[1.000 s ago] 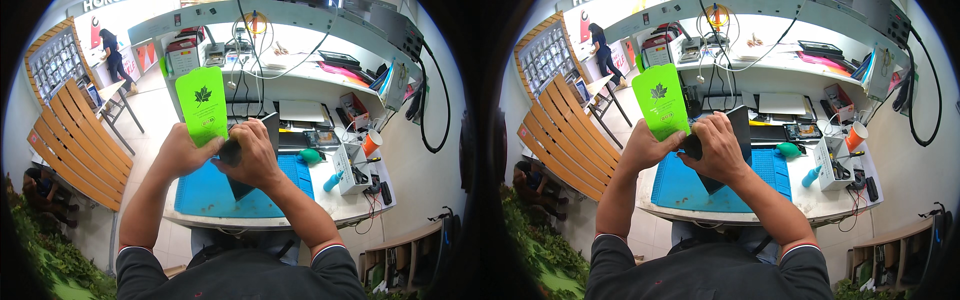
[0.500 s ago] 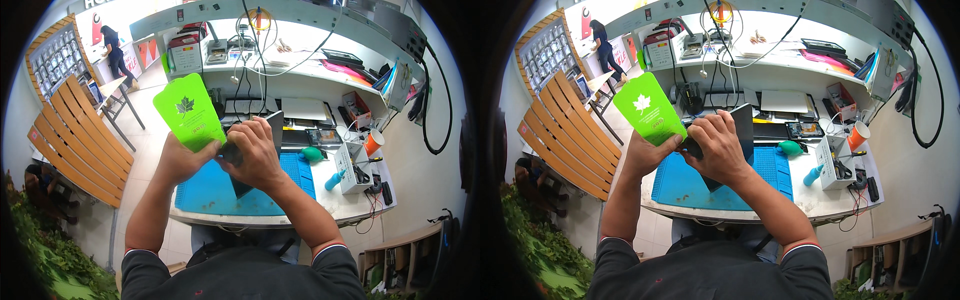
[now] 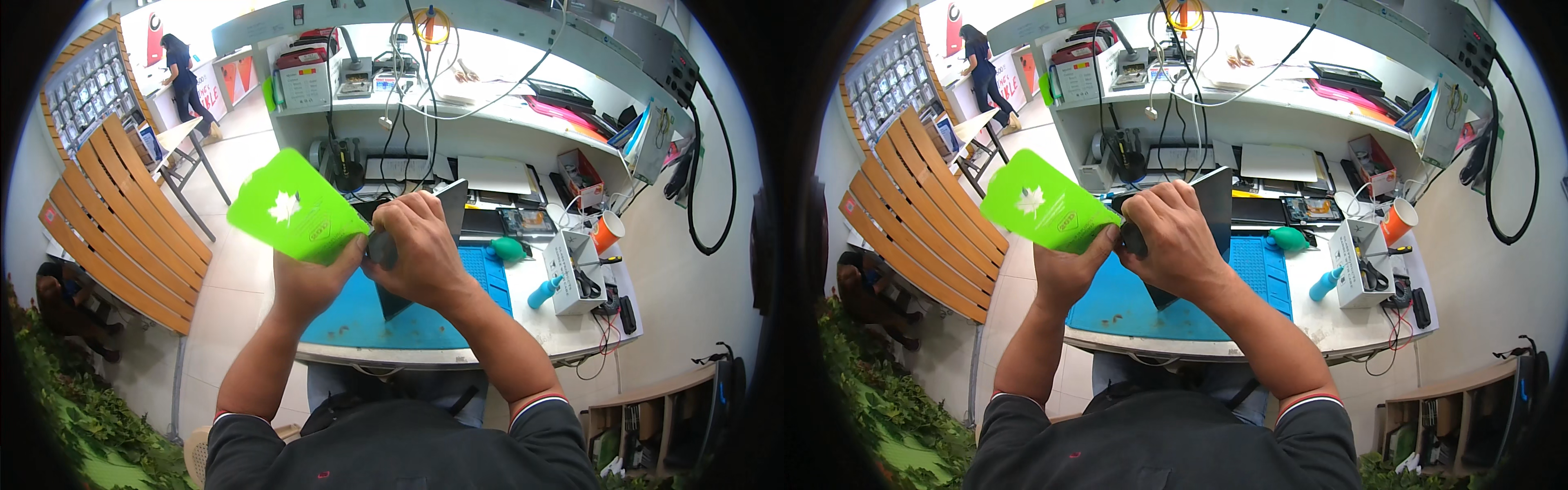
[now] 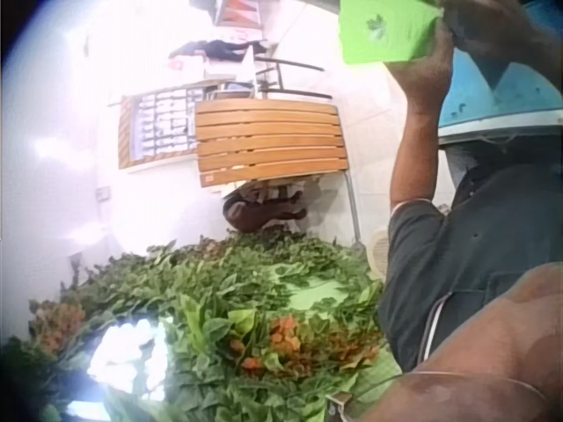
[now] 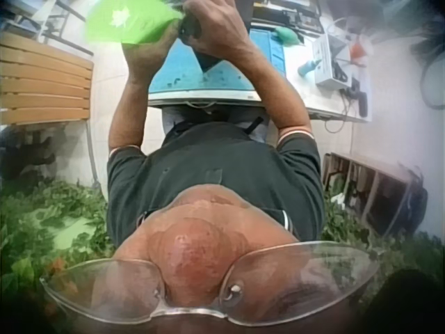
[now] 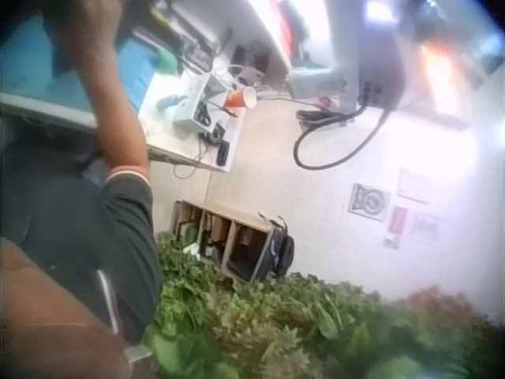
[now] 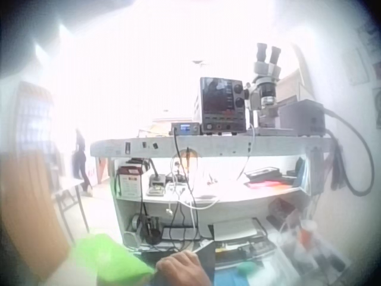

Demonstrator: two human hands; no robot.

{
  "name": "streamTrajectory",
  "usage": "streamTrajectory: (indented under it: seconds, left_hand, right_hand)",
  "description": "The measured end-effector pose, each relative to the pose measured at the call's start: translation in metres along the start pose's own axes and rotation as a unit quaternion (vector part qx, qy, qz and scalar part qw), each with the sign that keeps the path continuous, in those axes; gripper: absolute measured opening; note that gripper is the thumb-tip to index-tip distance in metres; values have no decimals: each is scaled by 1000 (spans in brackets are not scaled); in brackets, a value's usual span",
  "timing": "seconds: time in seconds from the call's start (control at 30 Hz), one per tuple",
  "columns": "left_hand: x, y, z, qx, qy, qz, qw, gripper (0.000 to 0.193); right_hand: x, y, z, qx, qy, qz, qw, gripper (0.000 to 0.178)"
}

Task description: The person uses a thin green pry tool and an air blower to remove and clean a tablet screen at a workbench.

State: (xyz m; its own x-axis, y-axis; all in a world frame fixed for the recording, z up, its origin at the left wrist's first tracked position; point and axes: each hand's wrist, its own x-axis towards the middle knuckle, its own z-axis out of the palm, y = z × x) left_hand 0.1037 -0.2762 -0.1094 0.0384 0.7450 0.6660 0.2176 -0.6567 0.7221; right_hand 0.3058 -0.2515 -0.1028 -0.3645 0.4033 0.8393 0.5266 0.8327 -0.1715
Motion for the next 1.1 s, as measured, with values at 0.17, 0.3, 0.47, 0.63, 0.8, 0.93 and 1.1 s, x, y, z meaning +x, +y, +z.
streamTrajectory:
  seconds: [0.17, 0.3, 0.47, 0.63, 0.8, 0.93, 1.1]
  left_hand:
    - [-18, -8, 8, 39, 33, 57, 997, 19]
    - [-23, -1, 9, 79, 23, 95, 992, 20]
    - [-26, 1, 9, 108, 27, 108, 988, 18]
    - [-32, -3, 19, 121, 66, 124, 983, 14]
    - [-37, -7, 24, 91, 83, 101, 987, 13]
    - [-38, -6, 34, 47, 108, 91, 989, 13]
    - [-35, -5, 31, 66, 103, 92, 988, 14]
  right_hand:
    - [-1, -1, -3, 19, -18, 11, 1000, 52]
    - [-2, -2, -6, 24, -18, 14, 999, 52]
    - [0, -6, -12, 23, -36, 27, 999, 52]
    - [-1, -7, -15, 20, -44, 29, 998, 53]
    - [0, -10, -17, 18, -48, 29, 998, 55]
    - [-2, -8, -17, 17, -54, 28, 998, 57]
    - [-2, -9, -18, 19, -55, 26, 998, 58]
